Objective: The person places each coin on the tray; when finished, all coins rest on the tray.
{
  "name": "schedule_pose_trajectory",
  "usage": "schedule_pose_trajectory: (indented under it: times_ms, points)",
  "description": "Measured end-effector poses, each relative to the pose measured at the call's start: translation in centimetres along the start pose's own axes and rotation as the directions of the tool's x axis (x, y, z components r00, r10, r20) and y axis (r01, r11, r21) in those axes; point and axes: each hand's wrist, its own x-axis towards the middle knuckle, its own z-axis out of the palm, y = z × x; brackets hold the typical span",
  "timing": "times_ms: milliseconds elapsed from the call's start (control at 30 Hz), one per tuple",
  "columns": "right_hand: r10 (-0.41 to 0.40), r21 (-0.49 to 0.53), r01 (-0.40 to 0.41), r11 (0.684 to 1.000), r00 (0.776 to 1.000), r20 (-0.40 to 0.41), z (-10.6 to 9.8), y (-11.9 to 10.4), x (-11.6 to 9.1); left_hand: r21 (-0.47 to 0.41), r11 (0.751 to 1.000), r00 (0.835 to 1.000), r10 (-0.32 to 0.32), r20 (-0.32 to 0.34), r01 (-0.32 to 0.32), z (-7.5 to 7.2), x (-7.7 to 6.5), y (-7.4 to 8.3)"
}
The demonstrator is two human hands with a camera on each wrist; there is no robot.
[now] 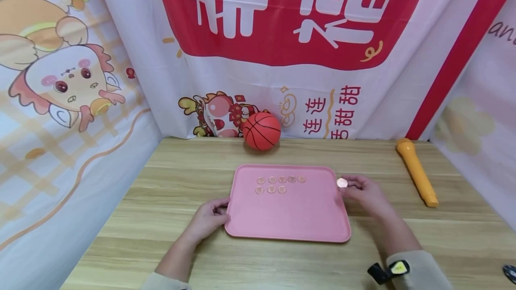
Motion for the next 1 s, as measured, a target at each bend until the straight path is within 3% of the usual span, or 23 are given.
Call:
schedule_pose_trajectory:
  times_ms: [367, 667, 1000]
  points:
    - [0.034, 0.076, -0.034, 0.997, 0.999, -0.002, 5.1, -2.0, 2.5, -0.003, 1.000, 1.000, 0.008, 0.000, -0.008, -0.1, -0.2, 0.5]
    - [-0.043, -0.135, 0.045, 0.990, 0.999, 0.022, 8.3, -1.8, 4.6, -0.010, 1.000, 1.000, 0.000, 0.004, 0.000, -0.1, -0.3, 0.6]
    - [0.031, -0.201, -0.022, 0.979, 0.999, 0.038, 11.0, -1.4, 5.4, -0.011, 1.000, 1.000, 0.005, 0.011, -0.005, -0.1, -0.3, 0.5]
